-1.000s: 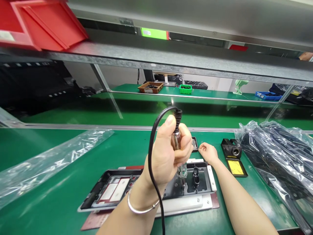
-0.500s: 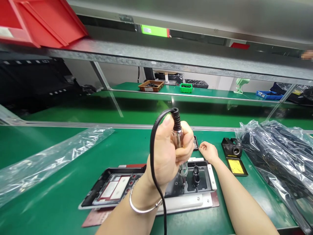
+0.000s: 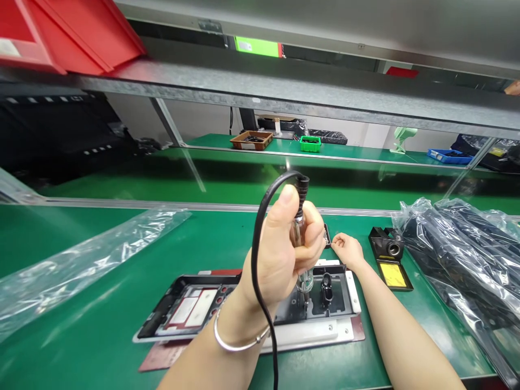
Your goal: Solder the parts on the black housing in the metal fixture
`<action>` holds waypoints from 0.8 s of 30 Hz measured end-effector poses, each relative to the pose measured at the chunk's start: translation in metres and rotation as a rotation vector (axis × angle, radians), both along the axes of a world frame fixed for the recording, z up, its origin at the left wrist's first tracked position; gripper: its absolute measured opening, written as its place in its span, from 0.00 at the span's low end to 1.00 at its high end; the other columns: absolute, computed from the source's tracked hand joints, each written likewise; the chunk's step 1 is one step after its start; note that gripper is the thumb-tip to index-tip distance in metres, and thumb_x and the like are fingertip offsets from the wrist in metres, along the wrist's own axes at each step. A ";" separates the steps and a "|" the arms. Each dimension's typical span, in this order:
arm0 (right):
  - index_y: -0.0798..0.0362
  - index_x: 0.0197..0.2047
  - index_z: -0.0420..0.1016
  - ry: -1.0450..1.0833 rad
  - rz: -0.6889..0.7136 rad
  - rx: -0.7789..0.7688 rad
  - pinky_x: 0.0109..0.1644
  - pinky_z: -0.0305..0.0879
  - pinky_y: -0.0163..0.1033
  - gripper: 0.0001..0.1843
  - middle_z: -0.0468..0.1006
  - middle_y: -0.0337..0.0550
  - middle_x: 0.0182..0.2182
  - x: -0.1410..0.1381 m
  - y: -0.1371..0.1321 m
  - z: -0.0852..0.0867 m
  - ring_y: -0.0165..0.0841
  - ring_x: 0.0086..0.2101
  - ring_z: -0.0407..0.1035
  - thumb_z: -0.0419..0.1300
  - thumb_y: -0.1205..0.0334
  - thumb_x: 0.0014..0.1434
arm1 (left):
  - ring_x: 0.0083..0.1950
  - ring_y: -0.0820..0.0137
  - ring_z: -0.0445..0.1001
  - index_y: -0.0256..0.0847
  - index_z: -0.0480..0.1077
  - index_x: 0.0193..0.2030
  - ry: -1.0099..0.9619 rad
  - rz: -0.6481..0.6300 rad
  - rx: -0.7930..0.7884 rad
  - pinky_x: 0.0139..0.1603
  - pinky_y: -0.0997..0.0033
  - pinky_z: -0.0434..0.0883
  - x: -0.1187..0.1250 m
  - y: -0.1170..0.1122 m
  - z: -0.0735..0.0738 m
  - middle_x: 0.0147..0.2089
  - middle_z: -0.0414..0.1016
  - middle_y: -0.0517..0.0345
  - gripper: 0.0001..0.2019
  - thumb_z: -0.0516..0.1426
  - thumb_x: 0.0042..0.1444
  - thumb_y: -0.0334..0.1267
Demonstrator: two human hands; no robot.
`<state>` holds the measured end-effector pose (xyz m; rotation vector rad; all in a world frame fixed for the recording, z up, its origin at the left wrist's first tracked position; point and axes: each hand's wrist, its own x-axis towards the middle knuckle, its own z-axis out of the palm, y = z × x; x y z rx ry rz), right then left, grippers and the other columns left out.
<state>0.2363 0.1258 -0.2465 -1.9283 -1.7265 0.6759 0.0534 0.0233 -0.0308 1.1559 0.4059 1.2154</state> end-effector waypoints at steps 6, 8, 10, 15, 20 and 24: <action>0.63 0.44 0.68 -0.007 0.007 0.002 0.46 0.67 0.32 0.21 0.69 0.43 0.35 0.002 0.001 -0.002 0.21 0.36 0.63 0.52 0.49 0.65 | 0.13 0.81 0.39 0.39 0.55 0.15 0.006 0.002 -0.016 0.12 0.78 0.41 0.000 -0.001 0.003 0.10 0.38 0.68 0.29 0.60 0.48 0.61; 0.62 0.44 0.68 -0.009 0.007 0.000 0.46 0.67 0.32 0.21 0.69 0.44 0.36 0.002 0.001 -0.003 0.21 0.36 0.64 0.52 0.49 0.65 | 0.13 0.81 0.39 0.39 0.56 0.15 0.009 0.004 -0.025 0.12 0.78 0.41 0.000 -0.001 0.003 0.10 0.39 0.68 0.29 0.60 0.48 0.61; 0.63 0.44 0.68 -0.011 0.009 0.000 0.46 0.67 0.32 0.21 0.69 0.44 0.36 0.002 0.001 -0.003 0.22 0.37 0.64 0.52 0.49 0.65 | 0.13 0.81 0.39 0.40 0.56 0.15 0.007 0.004 -0.027 0.12 0.77 0.40 0.000 0.000 0.003 0.10 0.38 0.68 0.29 0.60 0.48 0.62; 0.63 0.45 0.68 -0.017 0.008 -0.006 0.47 0.67 0.33 0.21 0.69 0.44 0.36 0.002 0.001 -0.002 0.22 0.37 0.64 0.52 0.50 0.65 | 0.13 0.81 0.39 0.40 0.56 0.15 0.014 0.029 -0.020 0.13 0.77 0.40 0.000 0.000 0.002 0.11 0.39 0.68 0.29 0.58 0.49 0.63; 0.63 0.45 0.68 -0.029 0.000 -0.018 0.48 0.68 0.33 0.21 0.69 0.44 0.37 0.001 0.001 -0.001 0.22 0.38 0.65 0.52 0.50 0.65 | 0.14 0.81 0.40 0.40 0.57 0.18 0.008 0.010 0.000 0.13 0.77 0.41 0.001 0.000 -0.001 0.12 0.39 0.68 0.28 0.57 0.50 0.63; 0.63 0.45 0.68 -0.036 0.000 -0.005 0.47 0.68 0.33 0.21 0.69 0.44 0.36 0.001 -0.001 0.000 0.22 0.37 0.65 0.52 0.49 0.65 | 0.15 0.81 0.42 0.39 0.59 0.21 0.026 -0.026 0.052 0.16 0.79 0.44 0.002 -0.004 -0.004 0.14 0.41 0.68 0.27 0.54 0.55 0.62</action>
